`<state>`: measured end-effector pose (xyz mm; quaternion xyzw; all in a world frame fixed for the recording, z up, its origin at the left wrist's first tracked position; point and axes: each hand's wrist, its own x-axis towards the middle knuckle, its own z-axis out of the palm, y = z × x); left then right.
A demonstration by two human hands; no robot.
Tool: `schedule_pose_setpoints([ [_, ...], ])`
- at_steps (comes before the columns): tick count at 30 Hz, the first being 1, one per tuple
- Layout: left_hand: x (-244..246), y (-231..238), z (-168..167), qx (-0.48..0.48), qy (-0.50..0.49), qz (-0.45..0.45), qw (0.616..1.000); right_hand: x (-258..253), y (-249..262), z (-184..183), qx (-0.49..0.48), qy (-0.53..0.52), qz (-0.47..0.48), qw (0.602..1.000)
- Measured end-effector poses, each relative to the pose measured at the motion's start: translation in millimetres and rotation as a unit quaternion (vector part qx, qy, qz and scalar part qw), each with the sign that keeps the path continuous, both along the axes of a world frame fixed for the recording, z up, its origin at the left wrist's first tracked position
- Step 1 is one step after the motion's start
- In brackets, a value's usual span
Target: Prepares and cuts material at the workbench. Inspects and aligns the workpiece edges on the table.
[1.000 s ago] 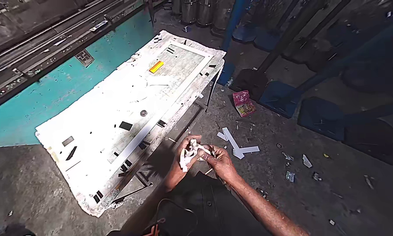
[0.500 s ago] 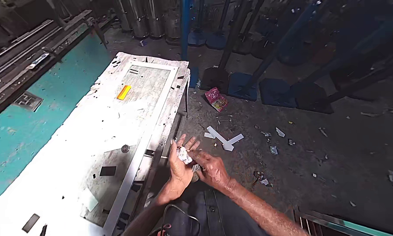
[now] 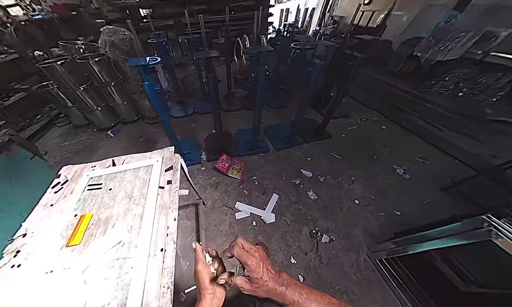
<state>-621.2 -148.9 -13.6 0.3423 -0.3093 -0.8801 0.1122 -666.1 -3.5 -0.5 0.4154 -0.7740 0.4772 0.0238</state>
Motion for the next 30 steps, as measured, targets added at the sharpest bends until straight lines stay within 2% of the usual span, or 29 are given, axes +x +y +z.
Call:
schedule_pose_setpoints([
  [3, -33, 15, 11, -0.001, 0.057, 0.018, 0.998, -23, -6, -7, 0.06, -0.018, -0.021, 0.998],
  [7, -80, 30, 17, 0.012, 0.037, 0.046, 0.998, -67, -8, -20, 0.041, -0.06, -0.087, 0.994],
  [9, -102, 33, 11, 0.042, 0.083, 0.045, 0.995, -93, -5, -29, 0.019, -0.062, -0.11, 0.992],
  [13, -138, 48, 6, 0.066, 0.13, -0.026, 0.989, -133, 6, -37, 0.038, -0.032, -0.111, 0.993],
  [16, -165, 58, 16, 0.088, 0.129, -0.063, 0.986, -170, 14, -29, 0.048, 0.029, -0.127, 0.99],
  [20, -192, 52, 18, 0.092, 0.139, -0.142, 0.976, -230, 29, -20, 0.077, 0.051, -0.166, 0.982],
  [22, -198, 54, 16, 0.102, 0.108, -0.13, 0.98, -257, 39, -24, 0.09, 0.06, -0.183, 0.977],
  [24, -203, 57, 10, 0.108, 0.067, -0.08, 0.989, -272, 48, -34, 0.077, 0.071, -0.173, 0.979],
  [26, -212, 53, 2, 0.102, 0.051, -0.031, 0.993, -281, 55, -47, 0.019, 0.062, -0.135, 0.989],
  [28, -221, 47, -5, 0.071, 0.047, -0.007, 0.996, -283, 59, -52, -0.019, -0.003, -0.068, 0.998],
  [30, -227, 41, -10, 0.022, 0.043, -0.023, 0.999, -283, 59, -50, -0.004, -0.064, -0.001, 0.998],
])
